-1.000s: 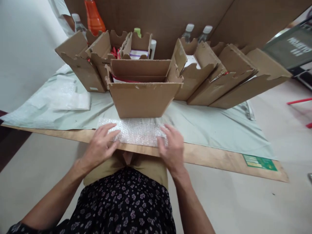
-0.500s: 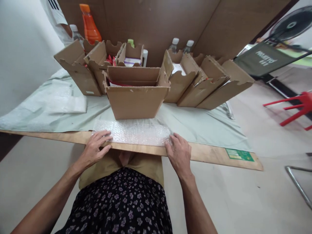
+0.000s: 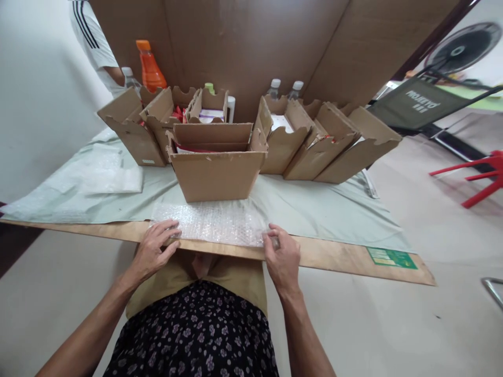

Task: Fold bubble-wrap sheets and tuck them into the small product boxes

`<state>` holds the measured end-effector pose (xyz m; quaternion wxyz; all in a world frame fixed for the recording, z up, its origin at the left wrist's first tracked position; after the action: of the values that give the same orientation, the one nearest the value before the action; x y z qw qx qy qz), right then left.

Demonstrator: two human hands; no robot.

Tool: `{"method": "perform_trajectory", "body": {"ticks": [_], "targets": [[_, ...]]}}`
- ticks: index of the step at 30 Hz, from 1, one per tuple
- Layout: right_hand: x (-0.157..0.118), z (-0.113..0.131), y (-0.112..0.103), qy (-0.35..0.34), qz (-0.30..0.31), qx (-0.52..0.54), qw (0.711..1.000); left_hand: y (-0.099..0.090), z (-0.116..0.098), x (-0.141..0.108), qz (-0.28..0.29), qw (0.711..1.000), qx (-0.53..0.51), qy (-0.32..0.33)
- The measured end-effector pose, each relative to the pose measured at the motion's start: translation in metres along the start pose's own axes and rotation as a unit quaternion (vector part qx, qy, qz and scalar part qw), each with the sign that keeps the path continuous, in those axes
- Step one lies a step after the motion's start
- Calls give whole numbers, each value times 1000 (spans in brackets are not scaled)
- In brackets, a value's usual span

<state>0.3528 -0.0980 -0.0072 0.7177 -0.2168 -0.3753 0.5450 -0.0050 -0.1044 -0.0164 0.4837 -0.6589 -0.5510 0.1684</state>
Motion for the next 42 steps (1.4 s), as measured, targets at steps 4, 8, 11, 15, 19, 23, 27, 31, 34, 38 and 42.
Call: {"method": "perform_trajectory", "body": {"ticks": [4,8,11,15,19,23,27,31,34,38,42], "targets": [[1,1,-12,-4,-39,-20,999,-3,-5,-1,3,1000,12,2],[3,25,-6,-61,-61,-128,988,-5,-35,9,-28,998,57,12],[3,67,33,-145,31,-134,980,8,-67,29,-12,995,76,59],[4,101,86,-198,167,-171,951,26,-63,53,66,991,113,36],[9,69,76,-162,150,-197,955,16,-5,43,88,983,151,-59],[0,16,30,-105,70,-220,967,-4,26,17,29,984,158,-81],[-16,-7,-3,-51,-4,-228,972,-11,9,4,-58,986,135,-76],[-21,-7,0,-21,-11,-219,975,1,-26,3,-64,992,103,-31],[-19,-8,8,-1,-10,-180,984,12,-36,3,-39,995,87,-8],[-19,-5,1,18,-37,-70,997,14,-31,0,-37,997,68,-10],[-21,24,-10,14,-43,61,997,6,-36,1,-84,996,18,-12]]}}
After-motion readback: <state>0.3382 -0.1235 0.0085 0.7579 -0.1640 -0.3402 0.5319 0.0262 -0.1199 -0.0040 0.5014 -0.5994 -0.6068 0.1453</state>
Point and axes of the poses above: each hand's wrist, its own x-axis towards the middle knuckle, its own y-axis out of the palm, z = x × y, the point moved 7 cm from there along x, towards the middle knuckle, and after that the axes turned 9 degrees about z, right-handed, at the moved point
